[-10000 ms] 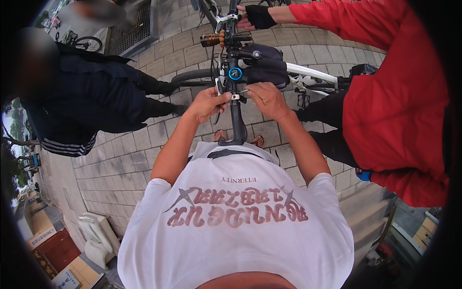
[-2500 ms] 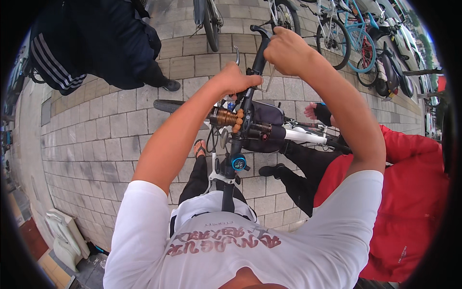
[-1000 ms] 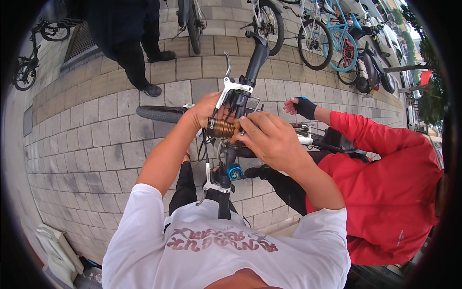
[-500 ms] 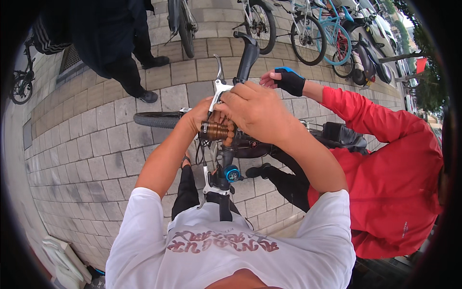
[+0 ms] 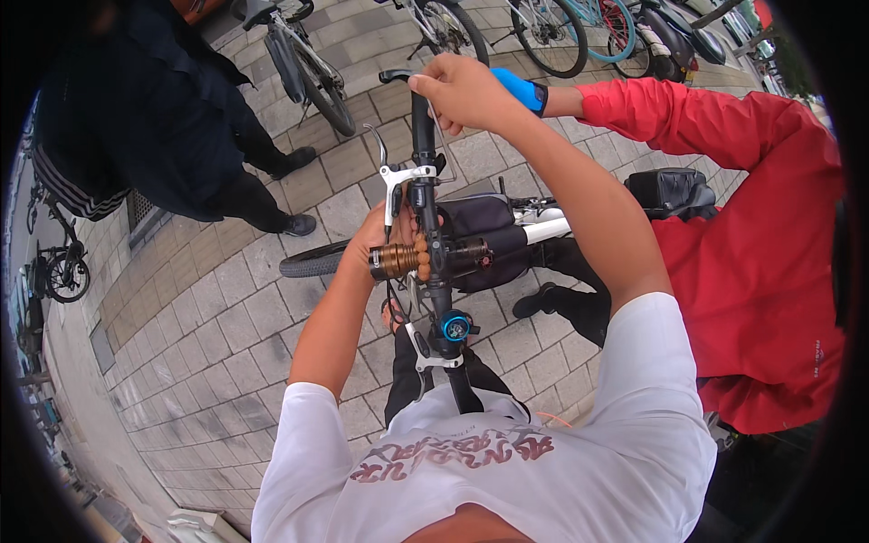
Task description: The person cuts open a wrapped bicycle tire with a knife, then moves to a bicycle and adjusts the handlebar stem and brake lever with a tool while another person assists. The person works on the handlebar area and interacts with the bike's components.
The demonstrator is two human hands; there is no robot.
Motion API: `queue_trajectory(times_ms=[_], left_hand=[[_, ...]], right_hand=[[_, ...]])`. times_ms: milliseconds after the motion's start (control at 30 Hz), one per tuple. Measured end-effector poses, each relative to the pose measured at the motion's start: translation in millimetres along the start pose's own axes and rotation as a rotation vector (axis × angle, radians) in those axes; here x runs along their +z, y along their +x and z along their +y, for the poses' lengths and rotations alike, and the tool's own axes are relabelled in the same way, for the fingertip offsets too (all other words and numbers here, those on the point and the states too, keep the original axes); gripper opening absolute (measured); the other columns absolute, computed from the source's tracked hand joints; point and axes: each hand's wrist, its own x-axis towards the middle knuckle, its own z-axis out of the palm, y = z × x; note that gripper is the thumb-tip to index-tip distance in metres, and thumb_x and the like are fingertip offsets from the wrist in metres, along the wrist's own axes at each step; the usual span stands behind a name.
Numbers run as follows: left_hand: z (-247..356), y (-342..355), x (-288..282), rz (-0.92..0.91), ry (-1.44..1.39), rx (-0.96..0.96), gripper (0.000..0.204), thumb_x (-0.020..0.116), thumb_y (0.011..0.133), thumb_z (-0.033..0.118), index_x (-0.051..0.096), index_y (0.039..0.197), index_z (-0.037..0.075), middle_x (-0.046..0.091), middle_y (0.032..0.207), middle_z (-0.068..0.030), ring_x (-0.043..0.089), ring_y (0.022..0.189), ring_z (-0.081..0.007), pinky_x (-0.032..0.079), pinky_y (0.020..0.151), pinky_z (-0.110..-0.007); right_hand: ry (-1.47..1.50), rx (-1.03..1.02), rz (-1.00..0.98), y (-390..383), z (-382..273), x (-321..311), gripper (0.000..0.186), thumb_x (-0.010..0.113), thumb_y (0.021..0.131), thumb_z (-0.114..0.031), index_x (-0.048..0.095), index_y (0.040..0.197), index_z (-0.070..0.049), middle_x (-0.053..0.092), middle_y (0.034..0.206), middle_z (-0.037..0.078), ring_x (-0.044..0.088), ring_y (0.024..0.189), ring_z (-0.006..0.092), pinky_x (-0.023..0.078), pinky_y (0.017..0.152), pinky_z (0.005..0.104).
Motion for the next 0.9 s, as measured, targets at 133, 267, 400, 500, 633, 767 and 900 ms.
queue_trajectory(times_ms=[133, 267, 400, 500, 633, 767, 900], left_hand=[[-4.7, 5.7, -7.8, -0.007, -0.037, 0.001, 0.045, 0.060, 0.105, 0.045, 0.061, 0.126, 0.005, 0.066, 0.095, -0.0063, 0.073, 0.093, -0.0277, 0.064, 0.075, -0.044], [-8.1, 4.4, -2.2, 0.025, -0.071, 0.018, 0.053, 0.062, 0.102, 0.049, 0.062, 0.126, 0.002, 0.067, 0.090, -0.0061, 0.074, 0.090, -0.0271, 0.065, 0.071, -0.040], [-8.6, 2.3, 2.5, 0.068, -0.062, 0.036, 0.057, 0.062, 0.101, 0.051, 0.062, 0.126, 0.000, 0.066, 0.083, -0.0055, 0.075, 0.088, -0.0262, 0.066, 0.067, -0.038], [-5.3, 1.1, 8.1, 0.046, -0.025, 0.041, 0.059, 0.061, 0.101, 0.053, 0.062, 0.126, 0.000, 0.064, 0.082, -0.0047, 0.074, 0.090, -0.0254, 0.065, 0.068, -0.038], [-5.0, 3.9, -4.3, -0.037, -0.058, 0.029, 0.058, 0.058, 0.104, 0.053, 0.061, 0.128, 0.000, 0.065, 0.087, -0.0069, 0.073, 0.095, -0.0244, 0.064, 0.071, -0.036], [-3.6, -2.1, 12.5, -0.006, -0.022, 0.043, 0.059, 0.055, 0.105, 0.053, 0.061, 0.127, -0.001, 0.067, 0.092, -0.0092, 0.072, 0.087, -0.0199, 0.061, 0.066, -0.029], [-4.9, -2.4, 4.8, -0.038, -0.072, 0.003, 0.058, 0.056, 0.104, 0.053, 0.061, 0.126, -0.001, 0.062, 0.082, -0.0022, 0.071, 0.082, -0.0179, 0.063, 0.072, -0.030]], right_hand=[[0.121, 0.153, 0.020, 14.3, 32.9, -7.3, 0.039, 0.061, 0.102, -0.028, 0.063, 0.113, 0.009, 0.070, 0.077, 0.014, 0.070, 0.057, 0.0200, 0.058, 0.049, 0.0333], [0.360, 0.267, 0.075, 11.4, 68.2, -2.6, 0.034, 0.060, 0.103, -0.027, 0.062, 0.116, 0.004, 0.064, 0.076, 0.009, 0.063, 0.054, 0.0159, 0.051, 0.042, 0.0311], [0.459, 0.322, 0.177, 8.2, 107.8, 9.8, 0.031, 0.062, 0.100, -0.025, 0.064, 0.117, 0.001, 0.069, 0.083, 0.012, 0.065, 0.060, 0.0191, 0.053, 0.050, 0.0356], [0.177, 0.068, 0.405, -1.1, 149.6, 27.7, 0.029, 0.062, 0.098, -0.023, 0.069, 0.112, 0.002, 0.072, 0.091, 0.015, 0.069, 0.076, 0.0280, 0.056, 0.069, 0.0431], [-0.199, -0.398, 0.529, -12.5, 149.4, 19.6, 0.027, 0.060, 0.099, -0.022, 0.072, 0.103, 0.002, 0.072, 0.099, 0.019, 0.066, 0.098, 0.0377, 0.051, 0.092, 0.0479], [-0.370, -0.562, 0.411, -29.7, 141.9, 11.3, 0.026, 0.058, 0.101, -0.021, 0.072, 0.100, 0.001, 0.072, 0.099, 0.019, 0.065, 0.100, 0.0392, 0.051, 0.090, 0.0487], [-0.265, -0.417, 0.369, -68.3, 154.2, 29.5, 0.029, 0.055, 0.104, -0.022, 0.071, 0.096, 0.001, 0.071, 0.097, 0.020, 0.064, 0.094, 0.0423, 0.050, 0.084, 0.0508]])
